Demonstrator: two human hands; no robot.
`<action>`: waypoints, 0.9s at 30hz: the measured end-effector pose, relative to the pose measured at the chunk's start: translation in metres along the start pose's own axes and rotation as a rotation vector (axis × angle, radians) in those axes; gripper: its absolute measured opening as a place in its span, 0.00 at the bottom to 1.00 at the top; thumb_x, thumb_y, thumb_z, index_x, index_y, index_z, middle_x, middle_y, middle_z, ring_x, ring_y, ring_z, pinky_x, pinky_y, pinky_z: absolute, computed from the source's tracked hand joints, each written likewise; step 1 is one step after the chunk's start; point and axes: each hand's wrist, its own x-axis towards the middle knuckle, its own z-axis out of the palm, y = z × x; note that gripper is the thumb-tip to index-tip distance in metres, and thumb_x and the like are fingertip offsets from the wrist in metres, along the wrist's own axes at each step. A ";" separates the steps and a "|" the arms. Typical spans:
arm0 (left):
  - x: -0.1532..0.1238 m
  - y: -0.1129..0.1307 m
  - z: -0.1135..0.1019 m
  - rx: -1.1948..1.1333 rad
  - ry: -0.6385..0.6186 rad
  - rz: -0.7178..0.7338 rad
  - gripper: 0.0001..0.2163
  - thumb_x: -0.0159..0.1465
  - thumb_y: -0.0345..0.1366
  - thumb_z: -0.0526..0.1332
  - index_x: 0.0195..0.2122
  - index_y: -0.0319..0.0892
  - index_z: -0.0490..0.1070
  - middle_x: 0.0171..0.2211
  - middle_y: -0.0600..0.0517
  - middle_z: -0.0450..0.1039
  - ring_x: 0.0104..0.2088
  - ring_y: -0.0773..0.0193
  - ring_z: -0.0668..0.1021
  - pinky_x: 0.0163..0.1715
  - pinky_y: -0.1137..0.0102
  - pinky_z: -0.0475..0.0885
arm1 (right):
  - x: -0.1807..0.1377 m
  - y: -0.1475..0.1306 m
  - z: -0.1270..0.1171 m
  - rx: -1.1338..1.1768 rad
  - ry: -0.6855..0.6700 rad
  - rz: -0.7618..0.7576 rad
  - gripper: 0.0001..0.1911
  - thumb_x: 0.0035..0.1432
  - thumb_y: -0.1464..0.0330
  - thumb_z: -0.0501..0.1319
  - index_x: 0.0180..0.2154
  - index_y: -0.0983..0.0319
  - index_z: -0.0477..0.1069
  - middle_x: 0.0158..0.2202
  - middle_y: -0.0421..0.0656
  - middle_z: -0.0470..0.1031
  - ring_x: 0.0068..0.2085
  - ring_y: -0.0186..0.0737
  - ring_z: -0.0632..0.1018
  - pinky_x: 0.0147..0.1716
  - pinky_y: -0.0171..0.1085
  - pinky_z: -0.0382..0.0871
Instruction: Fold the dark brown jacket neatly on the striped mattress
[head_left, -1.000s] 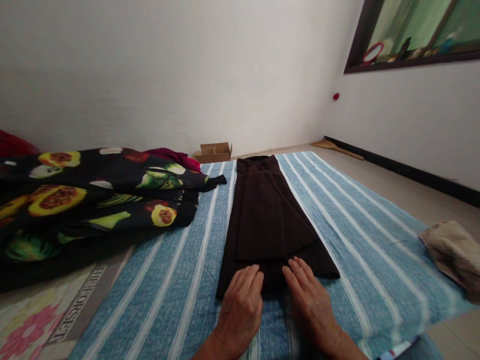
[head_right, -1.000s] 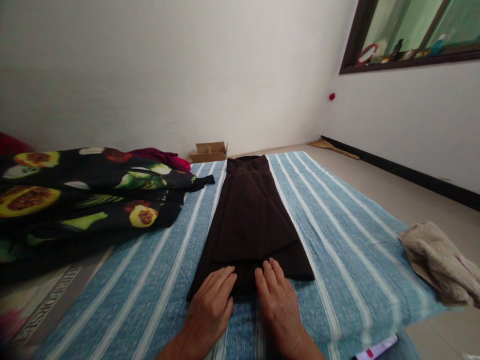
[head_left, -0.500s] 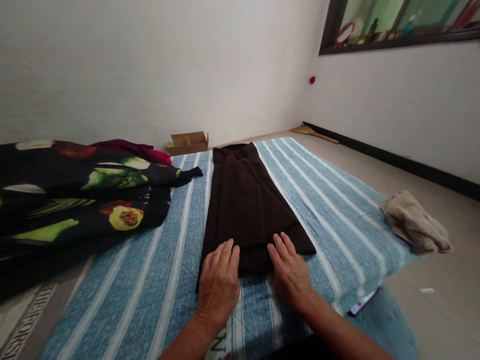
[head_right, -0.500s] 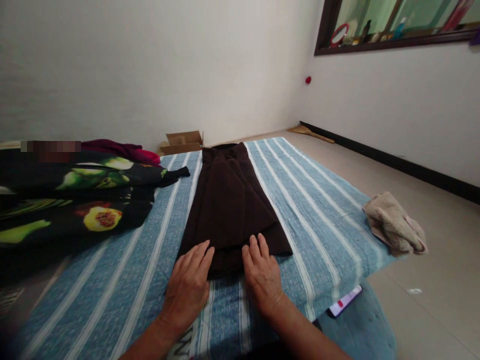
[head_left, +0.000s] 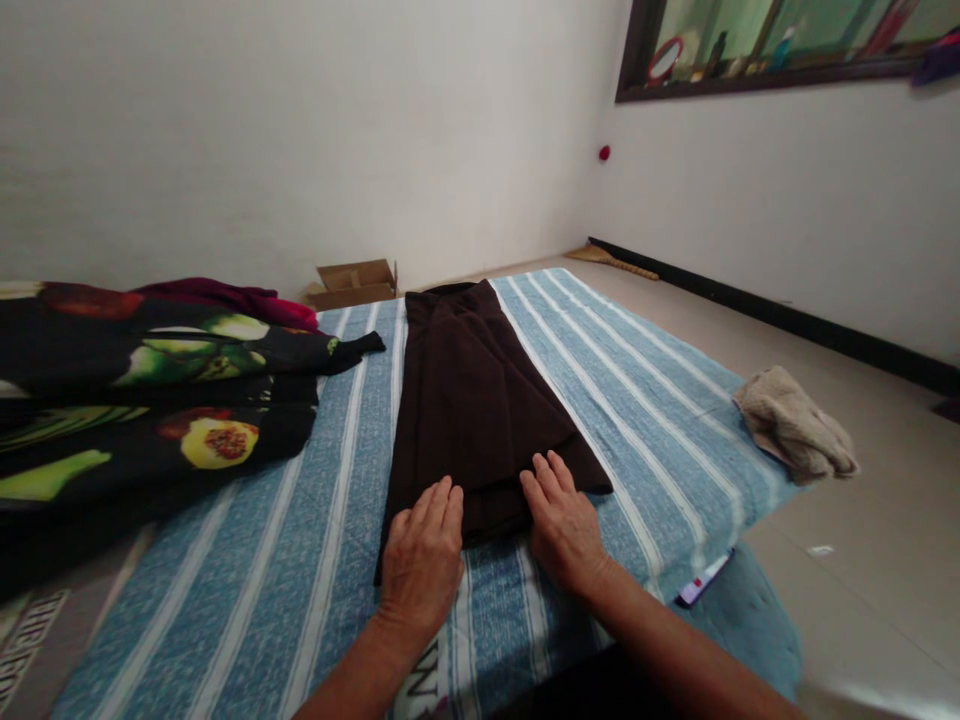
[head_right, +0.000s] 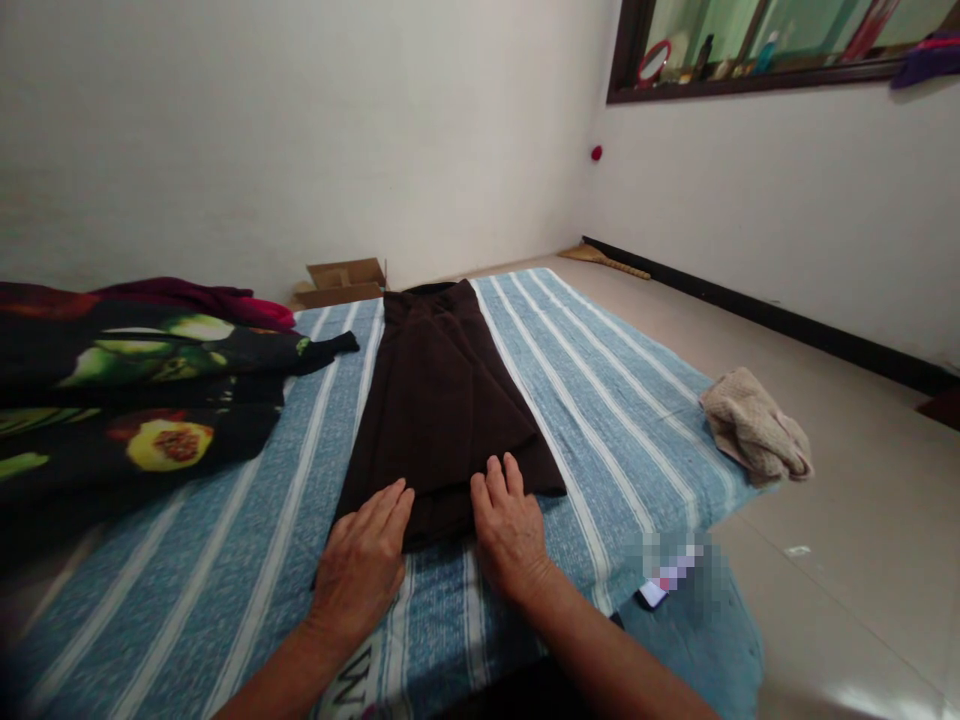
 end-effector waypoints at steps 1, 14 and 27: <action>0.000 0.000 0.000 0.001 -0.004 0.001 0.22 0.52 0.20 0.49 0.49 0.35 0.68 0.51 0.39 0.69 0.51 0.51 0.71 0.42 0.59 0.68 | 0.001 0.000 -0.001 -0.003 -0.018 -0.001 0.25 0.54 0.79 0.48 0.54 0.64 0.63 0.60 0.52 0.60 0.61 0.55 0.57 0.37 0.42 0.72; 0.005 -0.003 -0.004 0.013 -0.035 0.021 0.20 0.53 0.22 0.50 0.47 0.34 0.69 0.50 0.39 0.71 0.49 0.52 0.73 0.42 0.59 0.66 | 0.012 -0.001 -0.018 -0.026 -0.164 -0.010 0.19 0.55 0.78 0.49 0.48 0.62 0.65 0.58 0.50 0.62 0.59 0.57 0.60 0.35 0.46 0.73; 0.012 0.002 -0.023 -0.074 -0.372 -0.120 0.27 0.52 0.19 0.47 0.54 0.34 0.65 0.57 0.43 0.63 0.59 0.57 0.63 0.59 0.56 0.54 | 0.021 0.005 -0.031 -0.021 -0.366 -0.075 0.18 0.55 0.78 0.47 0.46 0.62 0.66 0.57 0.50 0.62 0.60 0.52 0.58 0.41 0.41 0.71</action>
